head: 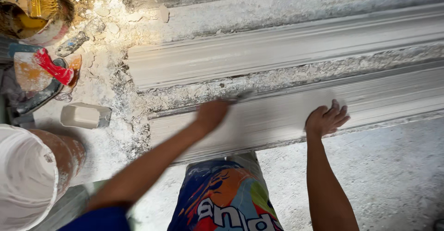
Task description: The person uses a small trowel to apply and smooth white plaster along long decorative molding strips laid on a workbench, pressing the strips steady with the other hand and working along their length. They first set down a cloth, then patch and scrape the plaster surface section by section across several moldings.
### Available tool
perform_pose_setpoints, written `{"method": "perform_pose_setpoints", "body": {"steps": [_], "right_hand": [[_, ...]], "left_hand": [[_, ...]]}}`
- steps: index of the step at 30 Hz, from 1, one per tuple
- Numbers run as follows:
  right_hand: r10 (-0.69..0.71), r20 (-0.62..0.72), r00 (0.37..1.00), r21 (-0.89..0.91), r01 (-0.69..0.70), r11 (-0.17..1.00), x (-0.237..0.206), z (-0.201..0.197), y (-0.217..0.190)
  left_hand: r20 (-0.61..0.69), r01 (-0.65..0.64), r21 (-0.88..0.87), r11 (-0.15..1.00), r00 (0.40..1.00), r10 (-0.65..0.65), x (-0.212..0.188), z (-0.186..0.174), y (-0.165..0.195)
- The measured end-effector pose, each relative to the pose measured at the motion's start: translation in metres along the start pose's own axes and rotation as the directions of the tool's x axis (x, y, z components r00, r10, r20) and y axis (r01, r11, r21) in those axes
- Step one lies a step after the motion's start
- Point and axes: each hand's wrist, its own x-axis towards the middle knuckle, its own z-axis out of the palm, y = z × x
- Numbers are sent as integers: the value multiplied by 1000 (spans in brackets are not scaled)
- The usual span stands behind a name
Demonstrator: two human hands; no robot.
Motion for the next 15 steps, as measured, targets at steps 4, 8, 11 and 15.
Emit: {"method": "perform_pose_setpoints", "body": {"steps": [4, 8, 11, 15], "right_hand": [[77, -81, 994, -15, -79, 997, 1, 17, 3], [122, -62, 991, -32, -124, 992, 0, 20, 12], [102, -98, 990, -75, -109, 991, 1, 15, 10], [61, -106, 992, -24, -64, 998, -3, 2, -3]], "left_hand": [[-61, 159, -140, 977, 984, -169, -122, -16, -129], [-115, 230, -103, 968, 964, -241, -86, 18, -74], [-292, 81, -300, 950, 941, -173, 33, 50, 51], [-277, -81, -292, 953, 961, -4, 104, 32, 150]]}}
